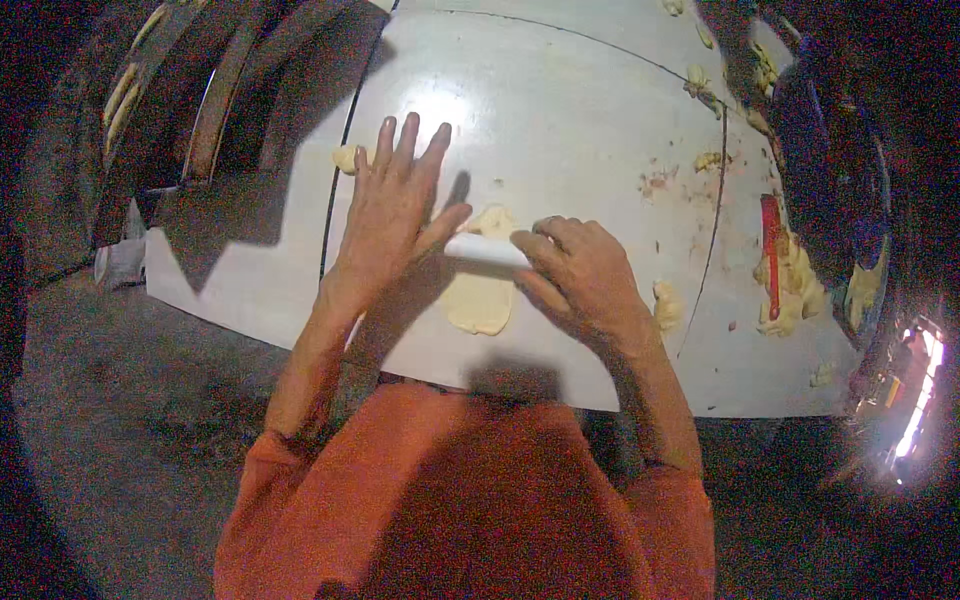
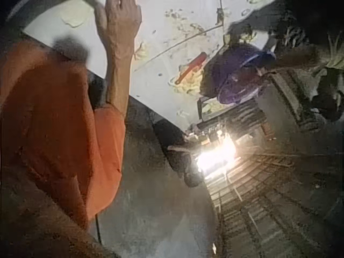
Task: The person flattens pieces of dough using a rolling pin and by hand, spreads chocolate filling onto the dough using a spatula, places banana pieces on the filling, rolls the dough up, and places the rolled dough onto a baking tray.
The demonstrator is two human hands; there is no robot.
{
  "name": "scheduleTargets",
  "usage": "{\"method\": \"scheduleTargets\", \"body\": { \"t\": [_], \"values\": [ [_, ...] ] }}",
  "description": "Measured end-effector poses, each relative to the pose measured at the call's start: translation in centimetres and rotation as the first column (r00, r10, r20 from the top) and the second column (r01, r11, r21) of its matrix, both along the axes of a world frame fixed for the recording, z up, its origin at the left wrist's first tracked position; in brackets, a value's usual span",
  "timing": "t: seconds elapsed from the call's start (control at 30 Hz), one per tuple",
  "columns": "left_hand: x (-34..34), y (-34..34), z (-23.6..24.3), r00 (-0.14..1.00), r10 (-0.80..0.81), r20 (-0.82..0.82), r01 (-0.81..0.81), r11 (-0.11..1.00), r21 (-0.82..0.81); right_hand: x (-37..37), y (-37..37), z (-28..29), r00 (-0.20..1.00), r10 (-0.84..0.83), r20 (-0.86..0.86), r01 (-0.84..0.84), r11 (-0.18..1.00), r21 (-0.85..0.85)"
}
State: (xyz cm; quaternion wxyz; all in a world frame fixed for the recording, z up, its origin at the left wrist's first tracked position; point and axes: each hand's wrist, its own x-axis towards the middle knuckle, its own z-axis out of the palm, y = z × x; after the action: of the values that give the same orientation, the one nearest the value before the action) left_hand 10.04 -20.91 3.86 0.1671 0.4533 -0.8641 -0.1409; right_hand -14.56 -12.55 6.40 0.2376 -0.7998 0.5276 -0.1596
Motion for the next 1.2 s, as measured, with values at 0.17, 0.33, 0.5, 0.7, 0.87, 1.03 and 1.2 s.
{"method": "scheduleTargets", "body": {
  "t": [0.17, 0.33, 0.5, 0.7, 0.87, 1.03, 1.2],
  "values": [
    [-0.1, 5.7, -1.6, 0.993, 0.022, 0.113, -0.039, 0.988, 0.149, 2.0, 2.4, -3.3, 0.946, -0.111, -0.305, 0.11, 0.994, -0.02],
    [2.3, 12.4, -1.3, 0.995, -0.029, 0.099, 0.002, 0.967, 0.255, 3.1, 8.4, -4.0, 0.915, -0.07, -0.396, 0.093, 0.995, 0.038],
    [3.5, 16.9, -1.8, 0.988, -0.073, 0.135, 0.037, 0.967, 0.251, 3.6, 13.6, -5.7, 0.931, -0.145, -0.335, 0.097, 0.983, -0.155],
    [3.2, 13.5, -0.9, 0.989, -0.082, 0.121, 0.074, 0.995, 0.071, 0.8, 8.9, -3.7, 0.98, -0.086, -0.18, 0.046, 0.975, -0.218],
    [-0.5, 7.8, -1.5, 0.997, -0.021, 0.071, 0.024, 0.999, -0.039, -0.1, 1.4, -3.1, 0.929, -0.342, -0.143, 0.33, 0.938, -0.102],
    [-1.8, 6.6, -2.5, 0.957, -0.115, 0.267, 0.068, 0.981, 0.18, -1.2, -2.6, -4.4, 0.823, -0.526, -0.216, 0.467, 0.842, -0.268],
    [-0.9, 6.6, -2.6, 0.945, -0.113, 0.308, 0.059, 0.982, 0.18, -3.6, 1.6, -2.2, 0.717, -0.686, -0.124, 0.631, 0.714, -0.303]
  ]
}}
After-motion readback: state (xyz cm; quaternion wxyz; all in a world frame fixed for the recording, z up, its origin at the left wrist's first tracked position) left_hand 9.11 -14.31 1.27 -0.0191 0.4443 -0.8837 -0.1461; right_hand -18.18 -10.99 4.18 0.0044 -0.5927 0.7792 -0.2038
